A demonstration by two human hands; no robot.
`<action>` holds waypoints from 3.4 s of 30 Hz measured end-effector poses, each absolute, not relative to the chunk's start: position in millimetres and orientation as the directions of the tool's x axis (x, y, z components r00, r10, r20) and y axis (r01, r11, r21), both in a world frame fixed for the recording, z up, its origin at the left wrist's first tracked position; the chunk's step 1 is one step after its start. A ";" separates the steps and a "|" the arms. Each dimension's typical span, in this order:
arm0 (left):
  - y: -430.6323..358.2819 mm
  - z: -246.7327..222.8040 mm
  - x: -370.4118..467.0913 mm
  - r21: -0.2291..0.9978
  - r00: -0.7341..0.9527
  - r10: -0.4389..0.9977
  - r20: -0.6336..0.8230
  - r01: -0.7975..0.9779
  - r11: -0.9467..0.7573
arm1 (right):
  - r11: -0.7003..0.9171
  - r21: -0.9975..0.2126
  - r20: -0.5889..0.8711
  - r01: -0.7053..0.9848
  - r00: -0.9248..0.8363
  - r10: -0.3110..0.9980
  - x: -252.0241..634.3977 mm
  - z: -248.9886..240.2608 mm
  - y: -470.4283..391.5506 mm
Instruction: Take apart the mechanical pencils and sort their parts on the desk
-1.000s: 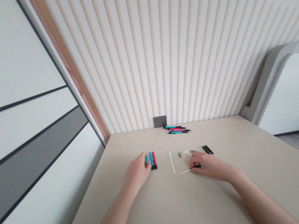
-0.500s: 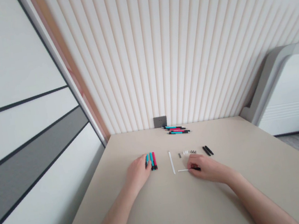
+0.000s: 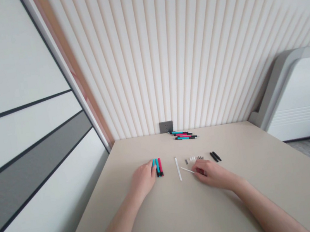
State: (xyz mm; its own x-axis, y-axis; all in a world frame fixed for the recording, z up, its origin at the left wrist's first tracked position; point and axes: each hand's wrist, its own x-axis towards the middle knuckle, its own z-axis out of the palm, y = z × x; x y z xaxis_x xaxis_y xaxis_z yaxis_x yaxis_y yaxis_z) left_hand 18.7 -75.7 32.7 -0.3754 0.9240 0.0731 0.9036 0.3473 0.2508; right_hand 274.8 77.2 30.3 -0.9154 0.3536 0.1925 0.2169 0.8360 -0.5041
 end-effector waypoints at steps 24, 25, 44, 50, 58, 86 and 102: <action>-79.5 33.4 9.0 0.316 -0.145 0.988 0.061 0.941 0.119 | 0.810 -0.536 0.182 0.239 -0.904 0.387 272.9 30.9 76.4; -79.9 33.9 8.7 0.319 -0.144 0.988 0.052 0.940 0.120 | 0.810 -0.537 0.184 0.237 -0.904 0.387 272.8 31.0 76.3; -75.4 44.6 61.0 0.574 0.016 0.954 0.298 0.795 -0.193 | 0.656 -0.755 0.497 -0.004 -0.656 0.568 230.5 14.7 32.5; -69.7 32.0 65.2 0.579 -0.030 0.956 0.292 0.801 -0.152 | 0.619 -0.785 0.465 -0.018 -0.677 0.571 224.2 10.5 29.3; -68.2 32.9 63.6 0.442 0.031 0.957 0.290 0.882 -0.163 | 0.644 -0.765 0.509 -0.005 -0.617 0.600 228.4 23.6 31.6; -71.4 33.7 41.6 0.377 -0.117 0.920 0.374 0.925 -0.036 | 0.961 -0.247 0.382 0.121 -0.900 0.211 245.5 21.3 52.7; -71.6 31.9 41.6 0.352 -0.080 0.908 0.412 0.933 -0.078 | 0.964 -0.197 0.358 0.180 -0.902 0.242 246.7 21.8 47.9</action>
